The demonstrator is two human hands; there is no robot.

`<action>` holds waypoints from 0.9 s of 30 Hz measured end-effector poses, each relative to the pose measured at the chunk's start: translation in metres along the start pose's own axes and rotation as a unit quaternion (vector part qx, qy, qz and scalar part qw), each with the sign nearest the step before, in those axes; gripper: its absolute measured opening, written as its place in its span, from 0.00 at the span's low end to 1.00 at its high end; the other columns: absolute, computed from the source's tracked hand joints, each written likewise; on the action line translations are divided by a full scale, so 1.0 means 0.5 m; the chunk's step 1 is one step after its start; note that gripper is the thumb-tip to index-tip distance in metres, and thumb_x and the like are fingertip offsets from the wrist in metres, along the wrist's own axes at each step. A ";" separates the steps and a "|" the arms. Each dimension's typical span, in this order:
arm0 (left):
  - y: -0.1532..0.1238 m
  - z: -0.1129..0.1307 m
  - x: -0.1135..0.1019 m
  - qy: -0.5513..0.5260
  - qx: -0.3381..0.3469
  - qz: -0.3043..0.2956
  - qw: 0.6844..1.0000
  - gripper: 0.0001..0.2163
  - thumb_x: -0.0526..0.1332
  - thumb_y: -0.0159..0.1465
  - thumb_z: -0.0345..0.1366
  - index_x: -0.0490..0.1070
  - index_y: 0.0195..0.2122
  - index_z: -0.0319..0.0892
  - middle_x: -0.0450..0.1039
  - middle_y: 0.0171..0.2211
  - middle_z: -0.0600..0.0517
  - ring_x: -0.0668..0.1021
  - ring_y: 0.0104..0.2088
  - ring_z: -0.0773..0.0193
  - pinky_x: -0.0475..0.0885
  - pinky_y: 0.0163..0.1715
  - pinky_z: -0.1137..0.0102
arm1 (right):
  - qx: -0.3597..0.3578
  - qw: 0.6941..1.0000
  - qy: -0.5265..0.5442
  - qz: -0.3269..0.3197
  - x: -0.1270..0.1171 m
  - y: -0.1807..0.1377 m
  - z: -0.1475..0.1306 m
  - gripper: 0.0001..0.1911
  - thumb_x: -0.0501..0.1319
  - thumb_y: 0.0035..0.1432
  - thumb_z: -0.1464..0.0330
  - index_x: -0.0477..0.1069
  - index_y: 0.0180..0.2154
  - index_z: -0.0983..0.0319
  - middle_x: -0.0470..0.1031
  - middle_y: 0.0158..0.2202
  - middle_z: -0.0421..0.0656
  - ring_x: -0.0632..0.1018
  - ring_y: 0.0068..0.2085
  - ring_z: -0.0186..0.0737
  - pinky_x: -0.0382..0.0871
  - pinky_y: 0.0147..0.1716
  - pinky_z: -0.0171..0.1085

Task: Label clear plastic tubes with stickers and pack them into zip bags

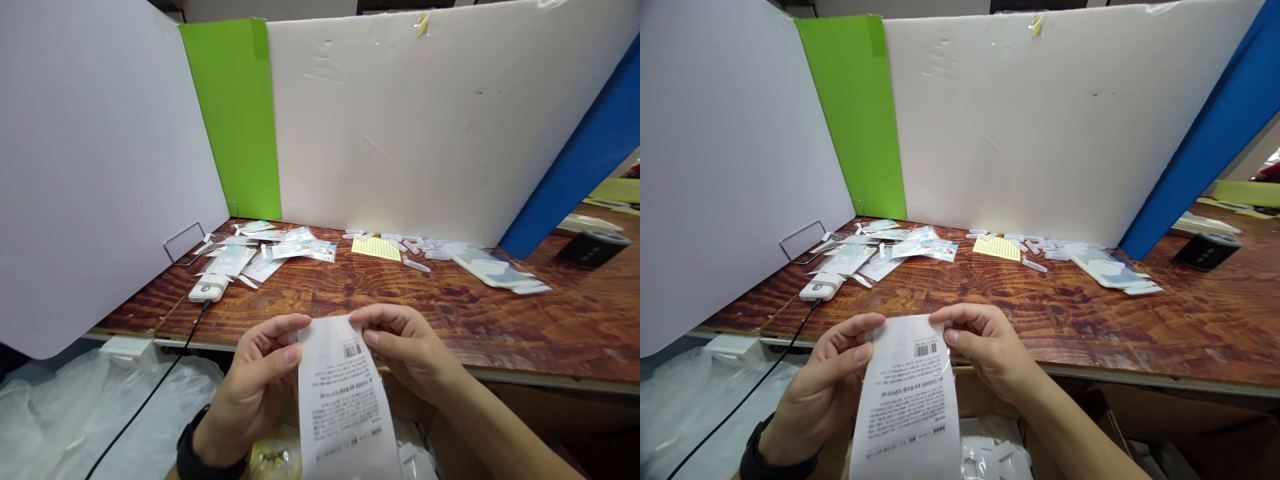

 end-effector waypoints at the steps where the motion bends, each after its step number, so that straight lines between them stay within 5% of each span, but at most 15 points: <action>1: 0.002 -0.001 0.000 0.016 0.002 0.005 1.000 0.10 0.72 0.48 0.29 0.80 0.33 0.43 0.81 0.29 0.51 0.80 0.27 0.67 0.76 0.29 0.79 | -0.010 1.000 -0.015 0.012 -0.002 0.000 0.001 0.08 0.70 0.48 0.66 0.79 0.33 0.60 0.77 0.31 0.41 0.76 0.31 0.34 0.71 0.29 0.32; 8: 0.006 -0.014 -0.009 0.177 0.034 0.008 0.984 0.09 0.68 0.56 0.32 0.79 0.39 0.44 0.81 0.36 0.50 0.79 0.35 0.66 0.74 0.35 0.79 | -0.030 0.986 -0.128 0.106 0.001 -0.007 0.016 0.18 0.72 0.47 0.64 0.64 0.32 0.59 0.67 0.27 0.35 0.69 0.29 0.31 0.63 0.27 0.29; 15: 0.000 -0.005 -0.015 0.070 -0.009 0.099 0.993 0.14 0.74 0.44 0.32 0.79 0.33 0.39 0.80 0.29 0.47 0.78 0.28 0.63 0.74 0.29 0.73 | 0.031 0.996 0.012 0.085 0.004 -0.005 0.028 0.16 0.72 0.45 0.63 0.67 0.28 0.62 0.70 0.23 0.37 0.70 0.24 0.31 0.62 0.23 0.29; 20: 0.001 -0.005 -0.029 0.043 -0.012 0.156 0.987 0.13 0.73 0.45 0.32 0.74 0.31 0.39 0.76 0.23 0.52 0.75 0.22 0.67 0.71 0.23 0.74 | 0.078 0.995 0.035 0.059 0.014 -0.006 0.039 0.15 0.73 0.42 0.65 0.74 0.31 0.63 0.75 0.28 0.40 0.76 0.30 0.36 0.70 0.31 0.34; 27: 0.006 -0.013 -0.017 0.138 0.038 0.073 0.987 0.16 0.70 0.52 0.32 0.70 0.41 0.41 0.77 0.37 0.49 0.77 0.37 0.61 0.72 0.36 0.70 | 0.056 0.991 -0.090 0.085 -0.010 -0.003 0.044 0.13 0.72 0.42 0.59 0.78 0.29 0.60 0.75 0.29 0.40 0.76 0.31 0.38 0.73 0.33 0.35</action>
Point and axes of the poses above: each hand's wrist, its own y-axis towards the middle knuckle, its own x-axis out of the palm, z = x × y, the point moved 5 cm from there along y, towards the middle knuckle
